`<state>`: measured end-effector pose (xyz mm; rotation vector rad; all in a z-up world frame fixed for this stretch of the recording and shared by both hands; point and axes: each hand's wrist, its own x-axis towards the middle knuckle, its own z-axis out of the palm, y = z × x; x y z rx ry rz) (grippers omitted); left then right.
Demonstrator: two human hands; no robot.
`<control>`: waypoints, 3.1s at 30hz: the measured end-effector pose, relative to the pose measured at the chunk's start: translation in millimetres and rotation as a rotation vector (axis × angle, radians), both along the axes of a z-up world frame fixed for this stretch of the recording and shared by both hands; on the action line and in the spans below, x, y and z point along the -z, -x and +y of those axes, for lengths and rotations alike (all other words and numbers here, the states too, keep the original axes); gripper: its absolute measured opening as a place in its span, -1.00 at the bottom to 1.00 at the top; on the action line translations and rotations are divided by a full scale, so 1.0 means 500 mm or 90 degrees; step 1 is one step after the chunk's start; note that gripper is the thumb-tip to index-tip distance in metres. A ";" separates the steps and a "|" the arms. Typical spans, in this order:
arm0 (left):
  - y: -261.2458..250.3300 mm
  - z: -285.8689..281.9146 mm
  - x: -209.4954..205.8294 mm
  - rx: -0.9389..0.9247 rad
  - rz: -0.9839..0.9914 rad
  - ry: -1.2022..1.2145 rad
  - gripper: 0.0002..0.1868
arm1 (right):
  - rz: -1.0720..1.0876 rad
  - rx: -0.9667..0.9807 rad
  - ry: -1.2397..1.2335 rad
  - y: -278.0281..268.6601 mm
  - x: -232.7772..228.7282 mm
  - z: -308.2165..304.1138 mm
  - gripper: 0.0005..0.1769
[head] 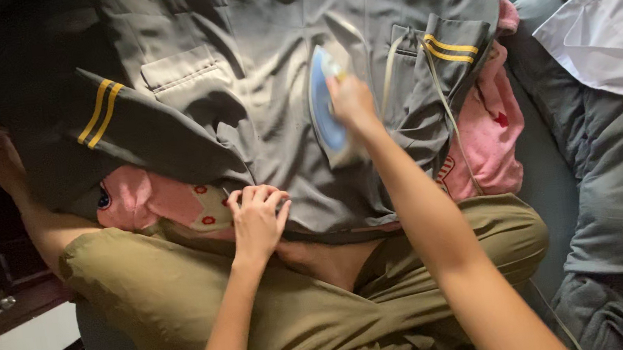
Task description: The person irons a gray garment on a padded surface, moving the iron across different sections and turning the item over to press the other side.
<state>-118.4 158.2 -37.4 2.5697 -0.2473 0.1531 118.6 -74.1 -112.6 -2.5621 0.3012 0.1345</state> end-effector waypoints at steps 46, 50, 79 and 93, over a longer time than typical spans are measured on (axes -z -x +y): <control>-0.142 0.098 -0.082 -0.177 0.056 0.164 -0.92 | -0.007 -0.180 0.050 -0.341 -0.071 0.193 -0.31; -0.185 0.124 -0.088 -0.194 0.038 0.152 -0.90 | -0.151 -0.503 0.187 -0.204 -0.044 0.166 -0.49; -0.488 0.272 0.151 -0.301 0.059 -0.136 -0.78 | -0.027 -0.334 0.098 -0.057 -0.093 0.224 -0.40; -0.507 0.275 0.150 -0.300 0.069 -0.161 -0.81 | -0.138 -0.241 0.076 -0.226 -0.104 0.322 -0.47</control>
